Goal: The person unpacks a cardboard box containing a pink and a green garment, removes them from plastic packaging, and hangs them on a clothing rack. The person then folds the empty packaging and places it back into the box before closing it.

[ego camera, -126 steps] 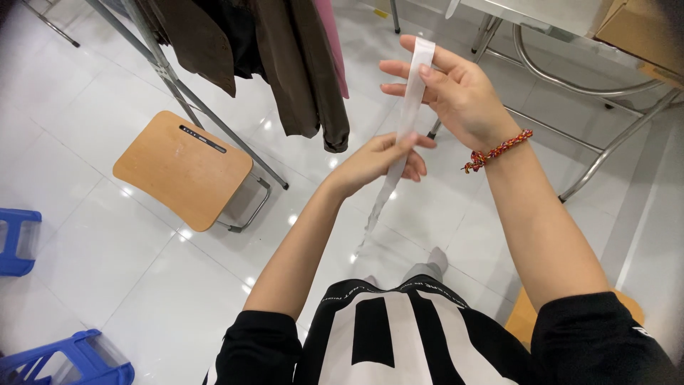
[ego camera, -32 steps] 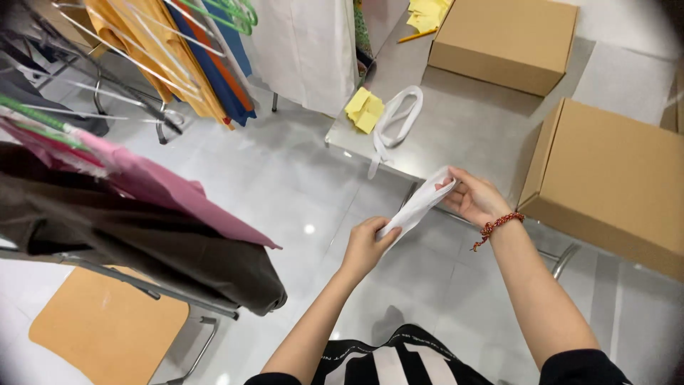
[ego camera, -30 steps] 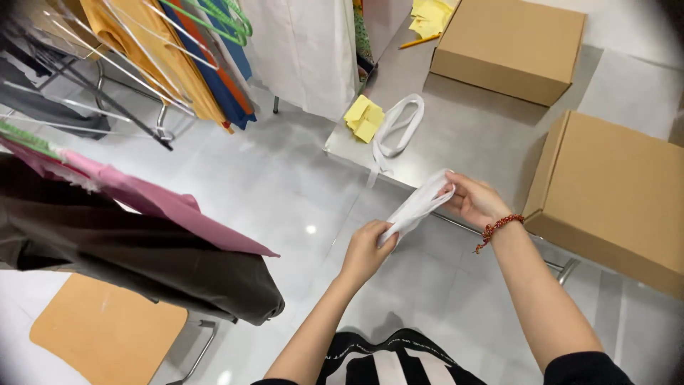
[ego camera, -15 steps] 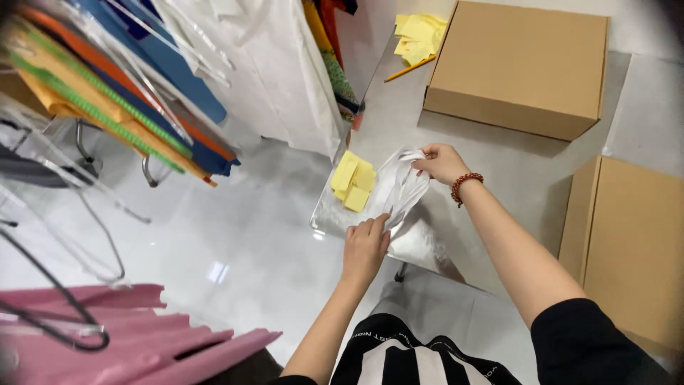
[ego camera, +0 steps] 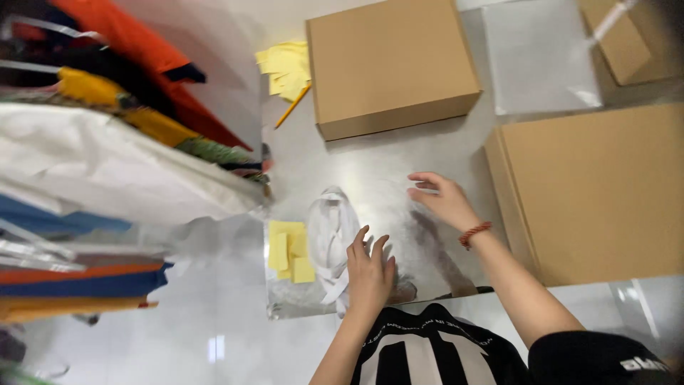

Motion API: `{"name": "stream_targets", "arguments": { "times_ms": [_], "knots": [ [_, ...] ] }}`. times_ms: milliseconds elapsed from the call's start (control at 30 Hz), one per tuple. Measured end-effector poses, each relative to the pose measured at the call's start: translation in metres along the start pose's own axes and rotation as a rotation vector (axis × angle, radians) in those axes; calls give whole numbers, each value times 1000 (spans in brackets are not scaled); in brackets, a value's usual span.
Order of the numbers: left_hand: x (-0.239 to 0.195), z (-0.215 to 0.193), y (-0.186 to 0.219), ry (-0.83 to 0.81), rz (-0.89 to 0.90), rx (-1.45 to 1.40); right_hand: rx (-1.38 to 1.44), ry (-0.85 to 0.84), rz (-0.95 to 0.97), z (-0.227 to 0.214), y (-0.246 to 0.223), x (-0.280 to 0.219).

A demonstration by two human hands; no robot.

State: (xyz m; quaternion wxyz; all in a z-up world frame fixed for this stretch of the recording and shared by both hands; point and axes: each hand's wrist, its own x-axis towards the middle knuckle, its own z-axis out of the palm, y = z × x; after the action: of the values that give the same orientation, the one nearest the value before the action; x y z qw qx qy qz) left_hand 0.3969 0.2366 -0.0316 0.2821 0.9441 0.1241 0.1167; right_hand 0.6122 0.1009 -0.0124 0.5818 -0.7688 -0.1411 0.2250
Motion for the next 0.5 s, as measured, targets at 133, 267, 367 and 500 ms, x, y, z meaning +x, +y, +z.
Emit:
{"name": "stream_targets", "arguments": {
  "times_ms": [133, 267, 367, 500],
  "knots": [
    [26, 29, 39, -158, 105, -173, 141, 350, 72, -153, -4, -93],
    [27, 73, 85, -284, 175, -425, -77, 779, 134, -295, 66, -185],
    [21, 96, 129, -419, 128, -474, -442, 1042, 143, -384, 164, -220],
    [13, 134, 185, -448, 5, -474, -382, 1002, 214, -448, 242, -224]
  ]
}}
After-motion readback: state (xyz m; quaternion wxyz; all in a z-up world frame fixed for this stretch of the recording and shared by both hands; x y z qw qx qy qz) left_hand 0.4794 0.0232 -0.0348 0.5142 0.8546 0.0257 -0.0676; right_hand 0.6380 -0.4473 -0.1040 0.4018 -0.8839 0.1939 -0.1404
